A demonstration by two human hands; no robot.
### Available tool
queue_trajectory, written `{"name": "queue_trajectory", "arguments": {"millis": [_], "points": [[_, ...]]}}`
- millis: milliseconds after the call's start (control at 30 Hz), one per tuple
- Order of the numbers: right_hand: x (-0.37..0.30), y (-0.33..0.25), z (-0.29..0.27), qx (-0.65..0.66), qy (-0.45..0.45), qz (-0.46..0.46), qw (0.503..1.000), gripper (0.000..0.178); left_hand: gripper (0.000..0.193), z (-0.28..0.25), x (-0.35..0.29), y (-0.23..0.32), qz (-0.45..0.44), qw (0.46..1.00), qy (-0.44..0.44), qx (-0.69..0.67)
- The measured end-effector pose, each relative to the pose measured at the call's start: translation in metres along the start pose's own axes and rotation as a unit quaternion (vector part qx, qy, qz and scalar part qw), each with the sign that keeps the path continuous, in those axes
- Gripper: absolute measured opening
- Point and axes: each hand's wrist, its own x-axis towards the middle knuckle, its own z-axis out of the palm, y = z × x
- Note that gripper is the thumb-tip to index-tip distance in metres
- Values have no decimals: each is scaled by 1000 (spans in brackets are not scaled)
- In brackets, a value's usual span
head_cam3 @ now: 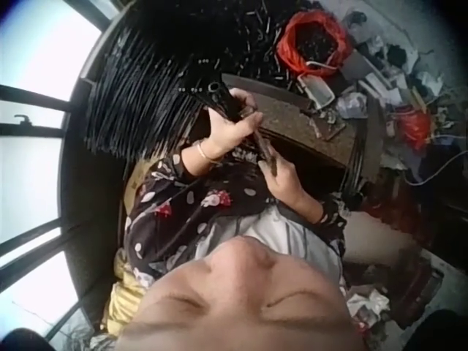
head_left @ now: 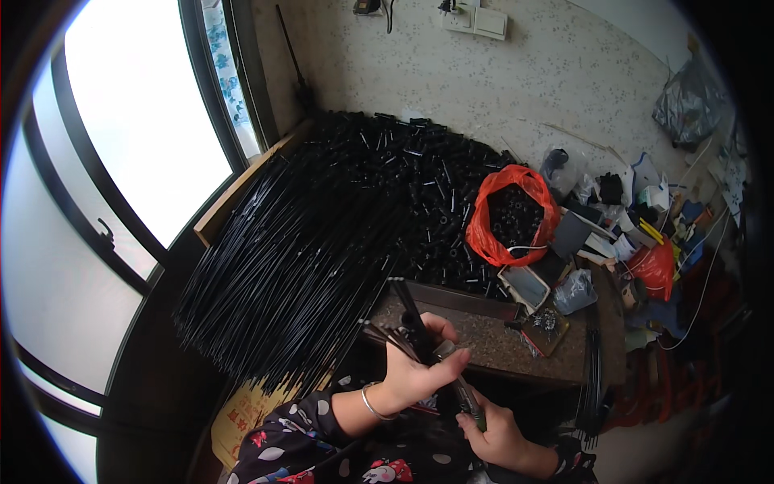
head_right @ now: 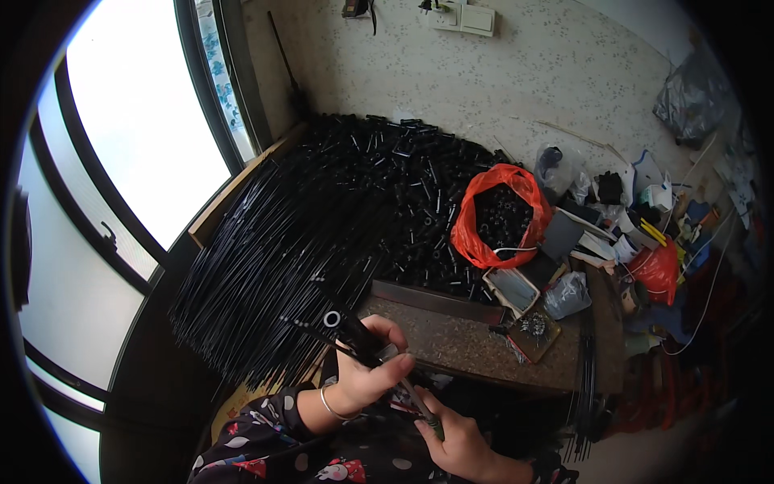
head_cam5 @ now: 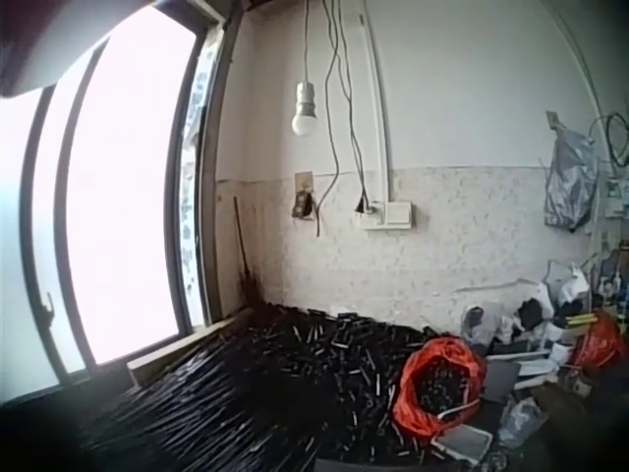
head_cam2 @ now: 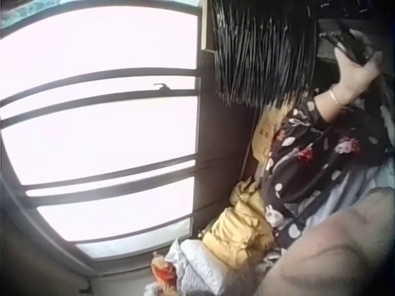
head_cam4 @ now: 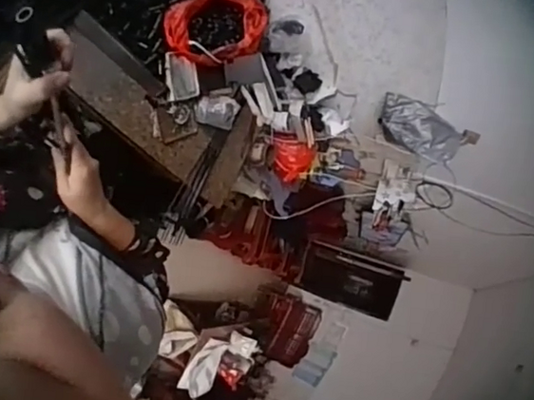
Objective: Assembling and capping black plastic or metal rods at a manufacturing workbench.
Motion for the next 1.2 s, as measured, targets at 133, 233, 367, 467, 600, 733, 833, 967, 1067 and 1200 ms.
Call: {"name": "queue_trajectory", "arguments": {"millis": [133,233,367,467,600,733,833,967,1067,1200], "points": [[13,9,-28,-22,-10,-6,1000,42,27,5,12,1,-21,998,-53,5],[33,46,-57,-110,51,-63,991,38,33,-5,13,12,-38,996,-78,10],[32,119,-53,-312,150,56,936,42,15,-27,5,12,-16,999,-30,42],[26,160,-47,-423,160,107,885,40,24,-52,4,2,23,992,-106,59],[23,180,-50,-426,205,79,878,40,35,-62,21,28,73,975,-172,-118],[21,186,-60,-436,189,-19,880,47,30,-78,42,60,158,897,-105,-398],[17,160,-69,-169,177,-86,966,67,29,-61,42,35,114,854,-71,-502],[17,56,-90,461,299,-259,795,80,30,-43,-12,-55,-91,869,-2,-486],[-8,41,-133,459,387,-400,692,39,29,-40,-61,-138,-359,774,-13,-522],[12,10,-86,390,389,-343,761,43,67,-78,-106,-263,-648,639,-1,-415]]}}
